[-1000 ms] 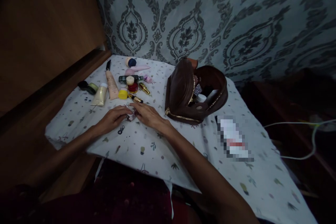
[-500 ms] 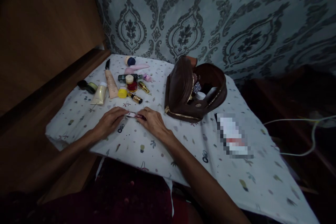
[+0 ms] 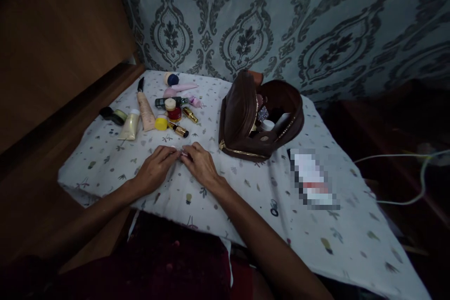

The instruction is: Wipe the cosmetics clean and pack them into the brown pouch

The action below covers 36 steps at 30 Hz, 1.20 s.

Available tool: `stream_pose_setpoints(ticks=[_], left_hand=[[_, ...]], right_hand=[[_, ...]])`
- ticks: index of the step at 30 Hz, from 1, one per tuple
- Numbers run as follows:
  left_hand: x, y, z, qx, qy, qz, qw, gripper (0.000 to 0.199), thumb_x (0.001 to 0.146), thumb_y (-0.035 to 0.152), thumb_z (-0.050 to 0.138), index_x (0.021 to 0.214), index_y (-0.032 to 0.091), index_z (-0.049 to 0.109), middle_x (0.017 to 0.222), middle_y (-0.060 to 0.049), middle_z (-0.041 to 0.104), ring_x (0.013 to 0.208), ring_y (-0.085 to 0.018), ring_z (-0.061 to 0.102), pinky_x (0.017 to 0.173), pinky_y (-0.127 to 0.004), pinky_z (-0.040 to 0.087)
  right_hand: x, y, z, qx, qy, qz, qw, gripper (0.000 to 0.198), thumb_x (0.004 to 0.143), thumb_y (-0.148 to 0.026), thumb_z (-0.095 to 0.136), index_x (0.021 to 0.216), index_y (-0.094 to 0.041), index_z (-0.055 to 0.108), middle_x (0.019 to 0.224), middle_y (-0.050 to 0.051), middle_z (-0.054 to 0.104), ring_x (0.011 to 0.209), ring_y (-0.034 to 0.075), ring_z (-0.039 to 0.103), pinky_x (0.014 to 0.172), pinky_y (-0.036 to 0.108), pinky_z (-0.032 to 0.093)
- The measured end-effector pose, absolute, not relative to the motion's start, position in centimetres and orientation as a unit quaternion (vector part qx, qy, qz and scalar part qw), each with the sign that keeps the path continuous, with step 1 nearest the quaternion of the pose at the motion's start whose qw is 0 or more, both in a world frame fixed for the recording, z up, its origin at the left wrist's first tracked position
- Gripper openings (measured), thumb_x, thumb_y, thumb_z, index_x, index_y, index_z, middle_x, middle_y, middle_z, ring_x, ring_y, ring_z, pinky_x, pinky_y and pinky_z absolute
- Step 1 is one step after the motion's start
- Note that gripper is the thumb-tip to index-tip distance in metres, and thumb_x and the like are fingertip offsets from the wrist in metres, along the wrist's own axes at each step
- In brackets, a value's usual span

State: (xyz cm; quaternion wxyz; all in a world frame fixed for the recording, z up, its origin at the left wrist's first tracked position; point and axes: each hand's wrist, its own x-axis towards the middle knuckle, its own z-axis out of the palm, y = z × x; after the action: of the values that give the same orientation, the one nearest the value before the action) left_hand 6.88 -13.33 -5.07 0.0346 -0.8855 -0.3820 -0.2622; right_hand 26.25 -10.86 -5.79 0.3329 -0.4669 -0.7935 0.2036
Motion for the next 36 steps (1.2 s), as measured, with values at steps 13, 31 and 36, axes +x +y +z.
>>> stream_pose_setpoints(ticks=[13,31,36], left_hand=[[5.6,-12.1,-5.6,-0.846,-0.452,-0.280,-0.037,0.040,0.094,0.007,0.040,0.128,0.021,0.055,0.117,-0.008,0.059,0.109,-0.023,0.054,0.091,-0.037,0.052],[5.8,-12.0,-4.9,-0.869,-0.373,-0.317,-0.077,0.038,0.096,0.008,0.041,0.129,0.019,0.055,0.113,-0.010,0.064,0.106,-0.023,0.056,0.092,-0.041,0.053],[5.3,-11.3,-5.1,-0.832,-0.409,-0.354,-0.119,0.031,0.096,0.011,0.043,0.122,0.019,0.059,0.107,-0.008,0.064,0.102,-0.022,0.058,0.091,-0.040,0.052]], right_hand=[[26.8,-10.8,-5.3,-0.460,-0.790,0.242,0.325,0.019,0.086,-0.022,0.067,0.104,-0.020,0.074,0.095,0.005,0.059,0.077,0.016,0.059,0.071,0.027,0.049],[27.1,-10.8,-5.7,-0.433,-0.788,0.245,0.362,0.023,0.094,-0.024,0.055,0.110,-0.018,0.071,0.088,0.006,0.065,0.080,0.018,0.062,0.077,0.031,0.050],[26.9,-10.8,-5.4,-0.457,-0.794,0.237,0.324,0.023,0.085,-0.020,0.066,0.107,-0.020,0.073,0.091,0.005,0.058,0.075,0.015,0.057,0.070,0.027,0.048]])
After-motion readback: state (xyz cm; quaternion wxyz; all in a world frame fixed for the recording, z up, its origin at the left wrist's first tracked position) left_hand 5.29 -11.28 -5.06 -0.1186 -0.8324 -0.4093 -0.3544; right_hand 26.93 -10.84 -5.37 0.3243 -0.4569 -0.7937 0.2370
